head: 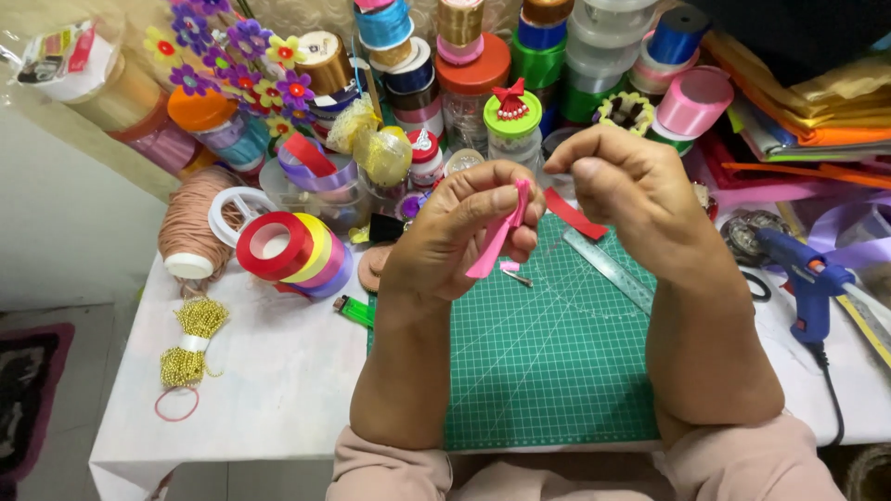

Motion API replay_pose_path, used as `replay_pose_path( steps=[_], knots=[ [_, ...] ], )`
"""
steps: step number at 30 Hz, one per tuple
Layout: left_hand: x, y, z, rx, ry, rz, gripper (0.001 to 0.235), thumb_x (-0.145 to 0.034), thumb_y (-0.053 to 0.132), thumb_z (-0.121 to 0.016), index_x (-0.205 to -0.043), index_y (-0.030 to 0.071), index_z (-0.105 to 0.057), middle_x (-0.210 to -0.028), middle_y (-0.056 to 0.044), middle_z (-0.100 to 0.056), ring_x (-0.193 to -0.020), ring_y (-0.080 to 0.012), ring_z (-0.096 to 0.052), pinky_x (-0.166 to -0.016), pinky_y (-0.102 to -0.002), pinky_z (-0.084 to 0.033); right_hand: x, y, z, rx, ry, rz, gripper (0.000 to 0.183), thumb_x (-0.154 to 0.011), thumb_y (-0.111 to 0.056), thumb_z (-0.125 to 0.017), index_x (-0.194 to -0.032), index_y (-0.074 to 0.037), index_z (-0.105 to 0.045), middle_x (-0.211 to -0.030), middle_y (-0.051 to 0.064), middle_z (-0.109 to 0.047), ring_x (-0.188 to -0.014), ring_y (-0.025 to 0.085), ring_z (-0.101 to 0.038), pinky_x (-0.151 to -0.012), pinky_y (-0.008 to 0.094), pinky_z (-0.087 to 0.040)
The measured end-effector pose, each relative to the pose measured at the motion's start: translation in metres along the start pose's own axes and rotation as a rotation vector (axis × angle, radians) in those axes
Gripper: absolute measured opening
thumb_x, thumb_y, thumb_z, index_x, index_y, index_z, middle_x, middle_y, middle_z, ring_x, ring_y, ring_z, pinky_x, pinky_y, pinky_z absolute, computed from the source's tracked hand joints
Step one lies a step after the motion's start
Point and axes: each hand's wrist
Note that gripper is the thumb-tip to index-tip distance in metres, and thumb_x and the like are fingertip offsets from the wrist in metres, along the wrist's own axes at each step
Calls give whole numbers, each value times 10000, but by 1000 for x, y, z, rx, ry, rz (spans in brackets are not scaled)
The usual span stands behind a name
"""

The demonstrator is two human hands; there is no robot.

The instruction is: The person folds and twists a pink ribbon by hand to form a small flower-like shape. They repeatedly pinch and adjust the ribbon layers to create petals, working over a green cutting mat on a cluttered craft table.

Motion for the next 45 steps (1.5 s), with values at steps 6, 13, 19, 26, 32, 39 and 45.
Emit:
replay_pose_path(
  steps=[6, 13, 19, 26, 32, 39, 45],
  knots=[
    [-1, -2, 3, 74, -18, 0, 200, -1012, 31, -629, -1133, -125, -596, -941, -292, -736, -779, -315, -786, -649, -403, -685, 2, 0, -7, 8, 73, 61, 240, -1073, -7, -417, -1024, 90, -631, -765, 64, -455, -674, 119, -476, -599, 248, -437],
    [4, 17, -14, -236, 119, -10, 218, -965, 180, -745, -1127, 56, -668, -920, -106, -726, -738, -162, -736, -688, -290, -604, 8, -44, -25, 194, 190, 81, 256, -1122, -103, -480, -1180, 44, -680, -903, 117, -583, -767, 172, -555, -703, 249, -478],
    [-7, 7, -2, -146, 2, -60, 508, -976, 10, -679, -1414, -73, -434, -928, -286, -721, -775, -333, -782, -683, -430, -687, 4, -2, -20, -194, 221, 45, 234, -968, -42, -439, -1016, 61, -643, -600, -20, -349, -574, 42, -264, -485, 186, -261],
    [-10, -6, 4, -114, -25, 6, 617, -973, -7, -674, -1509, -40, -369, -940, -273, -726, -754, -305, -786, -661, -383, -690, 0, 15, -32, -400, 179, -67, 280, -970, -134, -535, -1090, 61, -696, -567, 91, -590, -469, 112, -607, -427, 159, -336],
    [-10, -4, 3, -97, 5, -22, 582, -980, -14, -664, -1489, -9, -383, -1036, -234, -732, -776, -283, -789, -661, -361, -700, -7, -5, -39, -323, 197, -23, 147, -939, -27, -655, -1000, 84, -728, -582, 122, -627, -485, 47, -542, -425, 145, -339],
    [-16, -3, 14, -184, 64, -15, 615, -964, 14, -689, -1499, 1, -387, -953, -243, -727, -738, -296, -785, -627, -363, -688, -13, 4, -25, -308, 138, -22, 89, -886, 32, -732, -920, 113, -743, -594, 157, -640, -495, 135, -596, -472, 233, -496],
    [-15, -4, 13, -130, 64, 20, 630, -964, -1, -691, -1506, -14, -370, -968, -275, -718, -743, -307, -786, -629, -370, -690, -13, -7, -26, -201, 118, -1, 92, -912, 15, -728, -919, 105, -744, -587, 129, -650, -561, 74, -571, -538, 187, -489]
  ],
)
Point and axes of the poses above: each hand's wrist, its own x-axis away from the middle knuckle, its own z-axis out of the back of the hand, y = z × x
